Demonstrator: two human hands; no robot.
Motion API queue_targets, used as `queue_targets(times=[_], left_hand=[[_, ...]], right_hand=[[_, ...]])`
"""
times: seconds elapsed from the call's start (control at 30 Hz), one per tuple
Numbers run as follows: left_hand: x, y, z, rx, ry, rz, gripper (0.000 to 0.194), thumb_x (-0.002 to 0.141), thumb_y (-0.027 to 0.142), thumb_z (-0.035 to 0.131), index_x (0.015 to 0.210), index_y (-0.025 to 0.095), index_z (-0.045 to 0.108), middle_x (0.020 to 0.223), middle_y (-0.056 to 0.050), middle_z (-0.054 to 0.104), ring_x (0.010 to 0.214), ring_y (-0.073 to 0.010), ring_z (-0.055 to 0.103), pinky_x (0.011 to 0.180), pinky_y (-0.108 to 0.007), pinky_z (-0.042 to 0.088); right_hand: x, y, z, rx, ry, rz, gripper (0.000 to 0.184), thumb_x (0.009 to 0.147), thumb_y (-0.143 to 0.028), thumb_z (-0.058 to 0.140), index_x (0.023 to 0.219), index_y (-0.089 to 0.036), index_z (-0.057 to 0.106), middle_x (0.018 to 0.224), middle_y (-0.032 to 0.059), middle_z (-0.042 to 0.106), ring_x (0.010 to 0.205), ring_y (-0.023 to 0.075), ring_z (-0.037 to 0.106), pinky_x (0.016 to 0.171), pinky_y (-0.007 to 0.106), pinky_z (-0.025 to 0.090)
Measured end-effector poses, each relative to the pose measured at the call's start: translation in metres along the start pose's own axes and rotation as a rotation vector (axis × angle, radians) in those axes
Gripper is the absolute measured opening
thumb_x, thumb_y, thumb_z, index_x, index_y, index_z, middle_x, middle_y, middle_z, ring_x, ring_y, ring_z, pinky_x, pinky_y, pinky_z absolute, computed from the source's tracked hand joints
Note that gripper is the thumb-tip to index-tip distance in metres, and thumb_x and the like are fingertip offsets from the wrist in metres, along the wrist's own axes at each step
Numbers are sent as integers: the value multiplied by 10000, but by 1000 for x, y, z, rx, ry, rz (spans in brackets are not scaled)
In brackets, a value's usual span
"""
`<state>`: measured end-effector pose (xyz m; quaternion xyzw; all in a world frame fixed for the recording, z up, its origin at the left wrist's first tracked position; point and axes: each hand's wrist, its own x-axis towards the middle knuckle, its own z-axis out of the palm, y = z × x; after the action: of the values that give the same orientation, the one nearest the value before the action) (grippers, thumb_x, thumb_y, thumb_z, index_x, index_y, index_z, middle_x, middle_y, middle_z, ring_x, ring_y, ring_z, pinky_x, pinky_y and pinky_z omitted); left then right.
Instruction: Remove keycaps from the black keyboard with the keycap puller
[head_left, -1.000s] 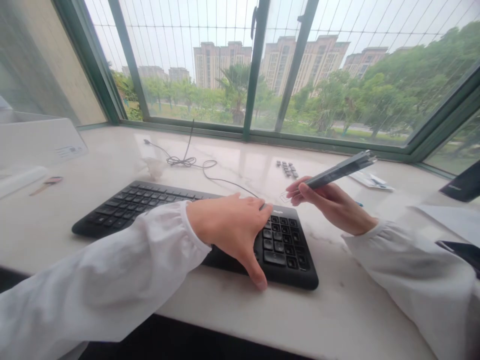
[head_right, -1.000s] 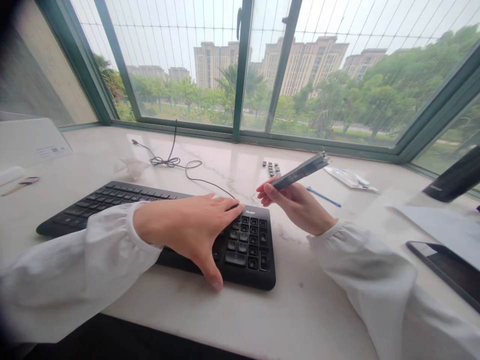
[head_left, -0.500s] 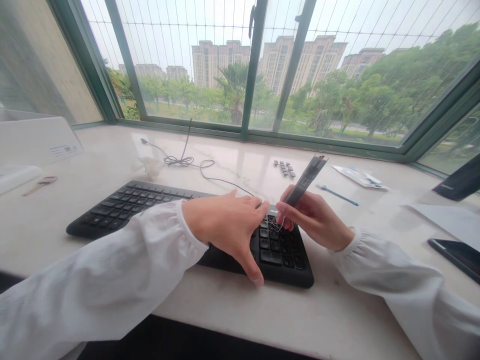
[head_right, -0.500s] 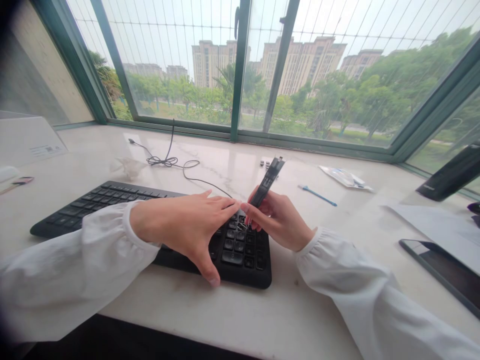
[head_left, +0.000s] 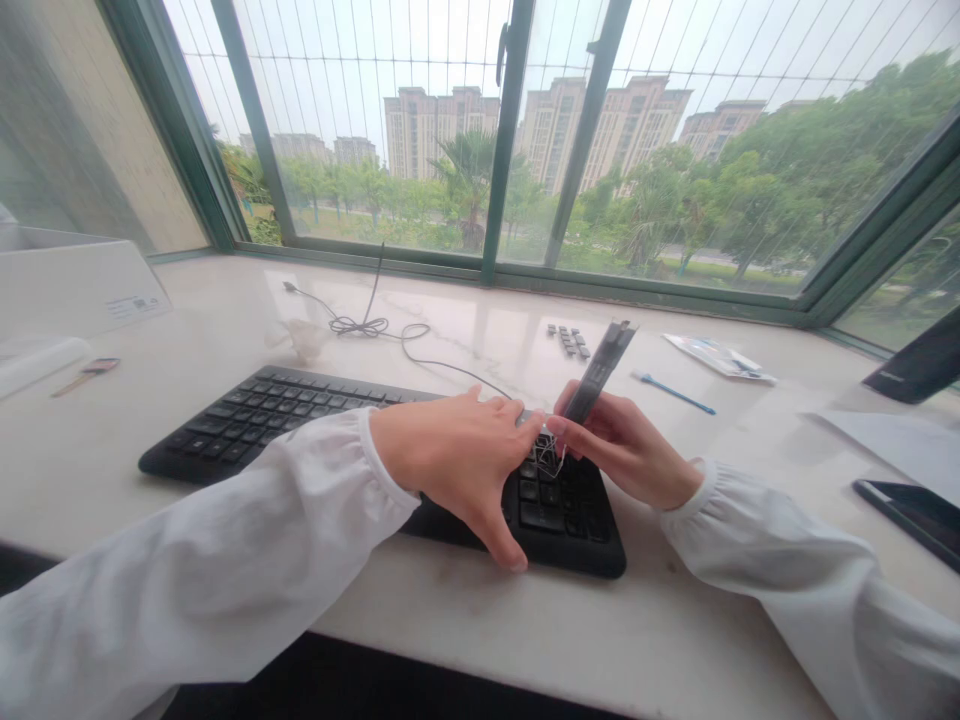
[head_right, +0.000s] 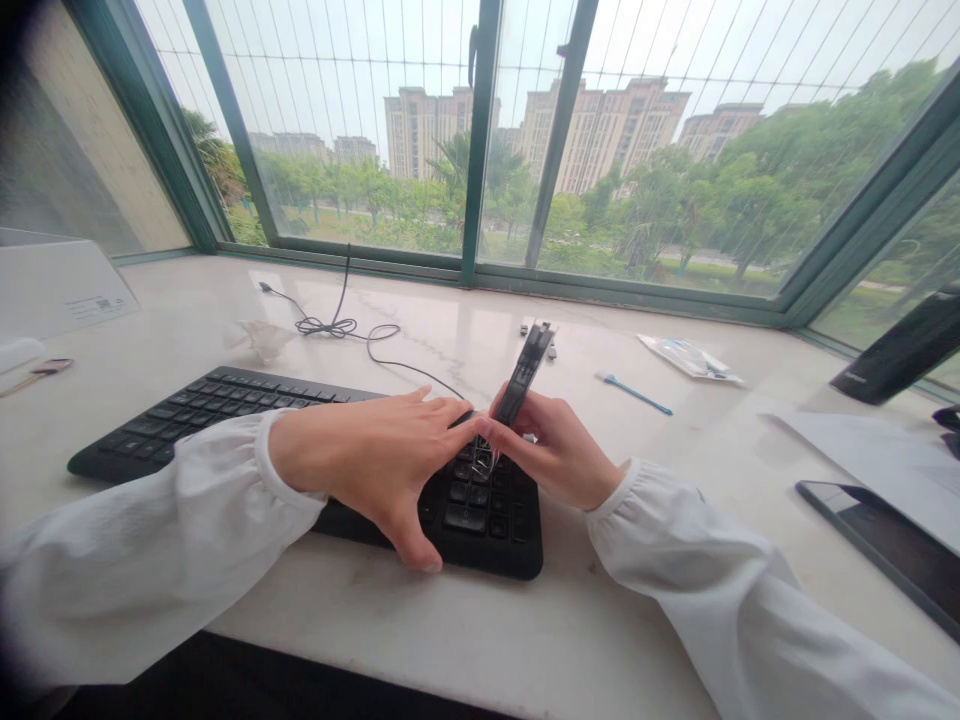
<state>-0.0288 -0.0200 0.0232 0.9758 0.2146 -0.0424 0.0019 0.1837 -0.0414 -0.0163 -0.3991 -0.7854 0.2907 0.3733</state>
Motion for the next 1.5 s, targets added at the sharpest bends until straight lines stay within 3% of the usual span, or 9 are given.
queue_targets(times=[0.3, 0.67, 0.8, 0.87, 0.93, 1.03, 1.1, 1.23, 1.5], left_hand=[[-1, -2, -1, -32, 18, 17, 1040, 578, 770, 635, 1345, 97, 434, 1202, -183, 574, 1071, -316, 559, 1023, -434, 349], [2, -9, 5, -48, 19, -17, 1159, 581, 815, 612, 1431, 74, 344, 1358, -233, 489, 1229, -355, 485, 1073, -458, 291], [2, -15, 4, -93, 66, -29, 1191, 561, 902, 533, 1440, 118, 356, 1281, -191, 567, 1156, -349, 538, 1040, -446, 320], [3, -18, 2, -122, 107, -48, 1049, 680, 878, 456, 1428, 146, 389, 1205, -158, 623, 1088, -320, 580, 974, -413, 371], [6, -21, -1, -148, 173, -46, 755, 873, 747, 333, 1352, 186, 497, 1124, -114, 668, 1021, -271, 611, 903, -369, 401], [11, -23, -3, -145, 294, -53, 523, 1017, 480, 238, 1040, 205, 683, 940, -61, 706, 891, -207, 630, 788, -313, 408], [14, -24, -2, -116, 361, -109, 438, 1008, 380, 327, 882, 193, 703, 839, -51, 702, 822, -196, 627, 714, -299, 392], [17, -24, 4, -93, 393, -156, 307, 949, 321, 457, 785, 195, 683, 750, -31, 687, 723, -183, 616, 627, -289, 349], [19, -24, 9, -187, 334, -63, 196, 932, 258, 519, 892, 232, 709, 841, -6, 706, 749, -150, 615, 647, -250, 371]], right_hand=[[0, -1, 3, -27, 34, -39, 252, 908, -396, 598, 818, -161, 594, 722, 12, 585, 591, 111, 513, 536, 239, 433], [1, 5, 0, -14, 44, -33, 237, 915, -386, 593, 819, -170, 571, 718, 6, 583, 606, 117, 560, 554, 234, 473], [1, 3, -1, -28, 16, -11, 261, 921, -400, 576, 798, -170, 563, 706, 1, 580, 569, 111, 567, 525, 229, 466], [0, 1, -1, -88, 22, -28, 287, 920, -402, 572, 752, -170, 550, 689, -1, 561, 558, 105, 551, 513, 226, 446], [-1, 0, -1, -153, 48, -38, 311, 915, -408, 571, 713, -177, 520, 652, -7, 543, 542, 101, 520, 499, 225, 416], [-3, -1, 2, -190, 94, 14, 325, 903, -420, 576, 700, -197, 455, 585, -16, 557, 496, 98, 480, 466, 225, 369], [-4, -2, 5, -207, 128, 57, 348, 895, -417, 578, 678, -210, 404, 537, -25, 558, 459, 94, 460, 444, 223, 340], [-6, -10, 11, -332, 199, 47, 371, 865, -374, 586, 620, -217, 354, 481, -34, 516, 434, 91, 430, 433, 223, 303], [-6, -19, 14, -409, 235, 50, 364, 854, -378, 569, 599, -220, 364, 468, -31, 489, 443, 101, 424, 435, 232, 284]])
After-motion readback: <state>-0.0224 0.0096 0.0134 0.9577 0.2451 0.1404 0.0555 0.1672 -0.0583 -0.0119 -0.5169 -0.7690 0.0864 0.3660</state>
